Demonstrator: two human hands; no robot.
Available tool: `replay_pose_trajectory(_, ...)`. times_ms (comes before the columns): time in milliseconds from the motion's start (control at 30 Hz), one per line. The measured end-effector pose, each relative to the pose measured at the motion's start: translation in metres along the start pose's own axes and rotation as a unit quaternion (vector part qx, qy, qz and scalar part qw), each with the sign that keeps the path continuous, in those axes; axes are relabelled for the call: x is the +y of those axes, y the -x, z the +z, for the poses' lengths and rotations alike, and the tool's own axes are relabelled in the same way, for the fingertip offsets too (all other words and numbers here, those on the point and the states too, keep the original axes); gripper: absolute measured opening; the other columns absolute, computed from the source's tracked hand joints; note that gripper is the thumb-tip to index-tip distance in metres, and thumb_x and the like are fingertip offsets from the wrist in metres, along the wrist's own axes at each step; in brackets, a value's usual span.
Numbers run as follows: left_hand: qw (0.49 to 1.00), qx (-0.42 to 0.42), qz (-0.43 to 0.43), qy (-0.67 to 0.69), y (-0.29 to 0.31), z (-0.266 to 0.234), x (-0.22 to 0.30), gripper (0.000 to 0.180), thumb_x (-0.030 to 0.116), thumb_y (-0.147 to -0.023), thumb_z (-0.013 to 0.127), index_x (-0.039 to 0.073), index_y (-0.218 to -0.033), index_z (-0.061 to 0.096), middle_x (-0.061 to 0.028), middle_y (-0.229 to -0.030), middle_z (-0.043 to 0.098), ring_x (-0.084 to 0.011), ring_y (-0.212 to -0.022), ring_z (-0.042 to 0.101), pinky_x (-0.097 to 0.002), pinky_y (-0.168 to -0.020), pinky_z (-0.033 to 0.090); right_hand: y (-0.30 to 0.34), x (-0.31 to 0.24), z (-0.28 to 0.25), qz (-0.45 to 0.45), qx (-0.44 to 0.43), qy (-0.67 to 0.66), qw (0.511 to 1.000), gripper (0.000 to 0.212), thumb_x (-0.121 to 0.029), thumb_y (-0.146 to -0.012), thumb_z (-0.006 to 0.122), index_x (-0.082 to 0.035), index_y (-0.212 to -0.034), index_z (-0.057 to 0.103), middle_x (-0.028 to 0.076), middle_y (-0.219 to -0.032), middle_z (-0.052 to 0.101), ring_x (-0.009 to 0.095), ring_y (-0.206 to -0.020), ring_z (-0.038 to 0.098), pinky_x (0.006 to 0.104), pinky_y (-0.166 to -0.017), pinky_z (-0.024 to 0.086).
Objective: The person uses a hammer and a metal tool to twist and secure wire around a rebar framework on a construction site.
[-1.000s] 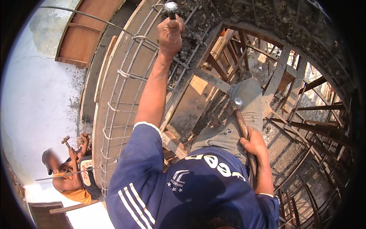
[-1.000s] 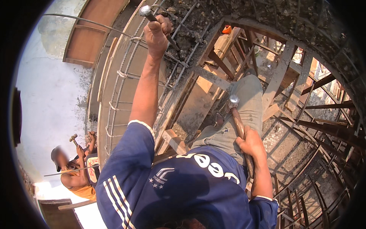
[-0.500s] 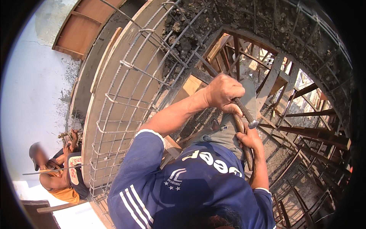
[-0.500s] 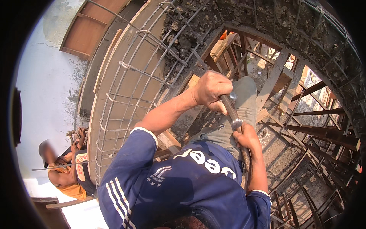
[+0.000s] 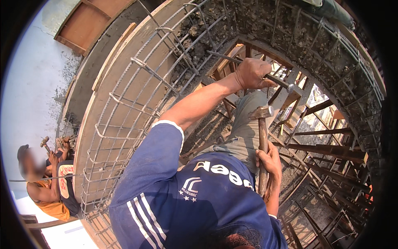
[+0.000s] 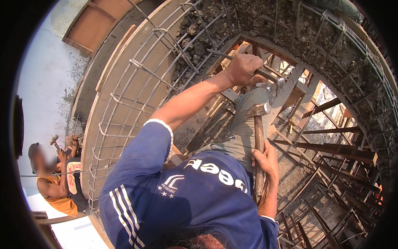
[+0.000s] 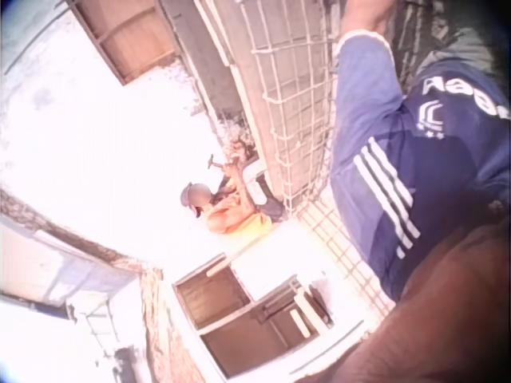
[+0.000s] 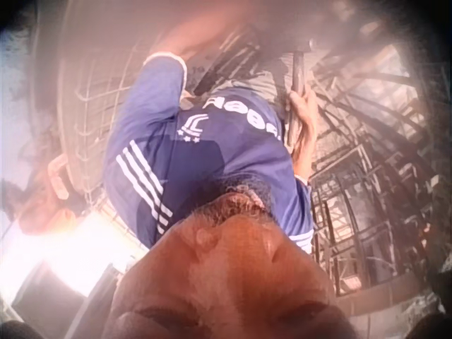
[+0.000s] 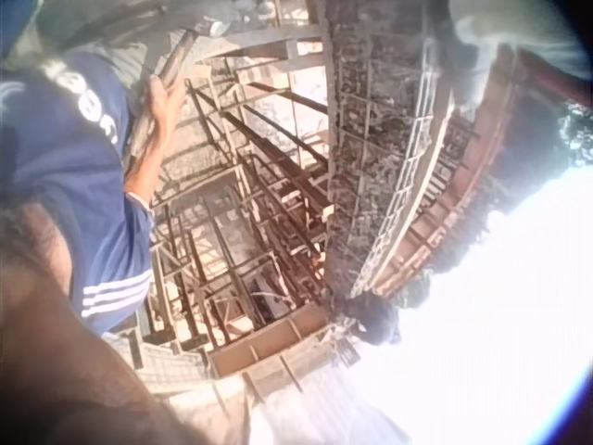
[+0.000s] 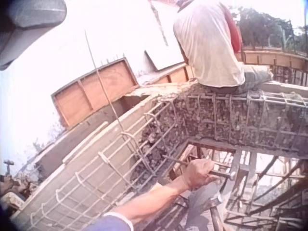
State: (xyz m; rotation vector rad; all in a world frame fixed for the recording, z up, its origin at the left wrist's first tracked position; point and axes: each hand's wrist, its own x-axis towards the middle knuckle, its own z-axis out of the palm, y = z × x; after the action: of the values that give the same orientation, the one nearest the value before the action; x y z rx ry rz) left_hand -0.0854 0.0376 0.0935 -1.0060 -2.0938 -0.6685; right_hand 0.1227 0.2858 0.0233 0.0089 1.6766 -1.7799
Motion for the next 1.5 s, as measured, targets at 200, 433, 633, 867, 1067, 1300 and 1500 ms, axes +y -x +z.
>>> replay_pose_trajectory(200, 0.997, -0.061, 0.029, -0.027, 0.014, -0.002, -0.023, 0.056, 0.058, -0.089, 0.063, 0.008, -0.071, 0.045, -0.0091, -0.063, 0.049, -0.0309, -0.06, 0.059, -0.0419, -0.055, 0.046, 0.042, -0.018, -0.013, -0.085, 0.098, -0.048, 0.99, 0.032, -0.014, -0.086, 0.066, 0.002, -0.11, 0.053, 0.006, -0.067, 0.057, 0.013, -0.049, 0.055, 0.0261, -0.045, 0.046)
replay_pose_trajectory(433, 0.97, -0.241, -0.01, -0.006, 0.029, 0.061, -0.036, 0.041, 0.046, -0.095, 0.06, 0.007, -0.089, 0.05, -0.0134, -0.08, 0.061, -0.0363, -0.079, 0.065, -0.0465, -0.066, 0.052, 0.119, -0.053, -0.053, -0.367, 0.289, -0.154, 0.871, 0.032, -0.013, -0.093, 0.063, 0.006, -0.114, 0.048, 0.008, -0.075, 0.055, 0.014, -0.053, 0.052, 0.0256, -0.047, 0.045)
replay_pose_trajectory(633, 0.948, -0.309, -0.066, -0.033, 0.02, 0.082, -0.039, 0.04, 0.045, -0.096, 0.059, 0.006, -0.091, 0.051, -0.0145, -0.084, 0.064, -0.0374, -0.084, 0.067, -0.0489, -0.072, 0.054, 0.193, -0.106, -0.146, -0.696, 0.337, -0.291, 0.563, 0.01, -0.008, -0.089, 0.054, -0.005, -0.079, 0.052, 0.003, -0.068, 0.048, 0.015, -0.059, 0.045, 0.0316, -0.066, 0.044)
replay_pose_trajectory(867, 0.951, -0.305, -0.056, -0.022, 0.023, 0.1, -0.036, 0.031, 0.036, -0.093, 0.063, 0.006, -0.092, 0.053, -0.0155, -0.088, 0.067, -0.0385, -0.087, 0.067, -0.0498, -0.074, 0.054, -0.02, -0.047, 0.0, -0.28, 0.347, -0.379, 0.811, 0.013, -0.007, -0.094, 0.058, -0.009, -0.101, 0.047, 0.001, -0.067, 0.046, 0.013, -0.054, 0.047, 0.0327, -0.049, 0.047)
replay_pose_trajectory(1067, 0.927, -0.364, -0.089, -0.024, 0.067, 0.124, -0.031, 0.029, 0.033, -0.089, 0.066, 0.008, -0.093, 0.055, -0.0175, -0.08, 0.067, -0.0408, -0.081, 0.068, -0.0532, -0.071, 0.052, 0.009, -0.027, -0.044, -0.106, 0.22, -0.292, 0.925, 0.018, -0.007, -0.092, 0.059, -0.006, -0.104, 0.046, 0.004, -0.068, 0.049, 0.013, -0.048, 0.05, 0.0299, -0.042, 0.047)
replay_pose_trajectory(1300, 0.903, -0.401, -0.147, -0.049, 0.056, 0.144, -0.034, 0.03, 0.037, -0.087, 0.068, 0.009, -0.095, 0.064, -0.018, -0.084, 0.07, -0.04, -0.084, 0.07, -0.052, -0.074, 0.054, 0.158, -0.03, -0.206, -0.482, 0.387, -0.375, 0.691, 0.016, -0.01, -0.097, 0.053, -0.008, -0.082, 0.051, 0.001, -0.07, 0.047, 0.015, -0.058, 0.049, 0.0316, -0.062, 0.049)
replay_pose_trajectory(1500, 0.914, -0.374, -0.147, -0.054, 0.054, 0.132, -0.028, 0.028, 0.036, -0.087, 0.068, 0.01, -0.094, 0.069, -0.0173, -0.086, 0.072, -0.0394, -0.086, 0.07, -0.0509, -0.075, 0.055, 0.014, -0.025, -0.128, -0.421, 0.479, -0.459, 0.618, 0.021, -0.012, -0.092, 0.052, -0.009, -0.072, 0.046, 0.0, -0.064, 0.047, 0.017, -0.055, 0.05, 0.0334, -0.063, 0.05)
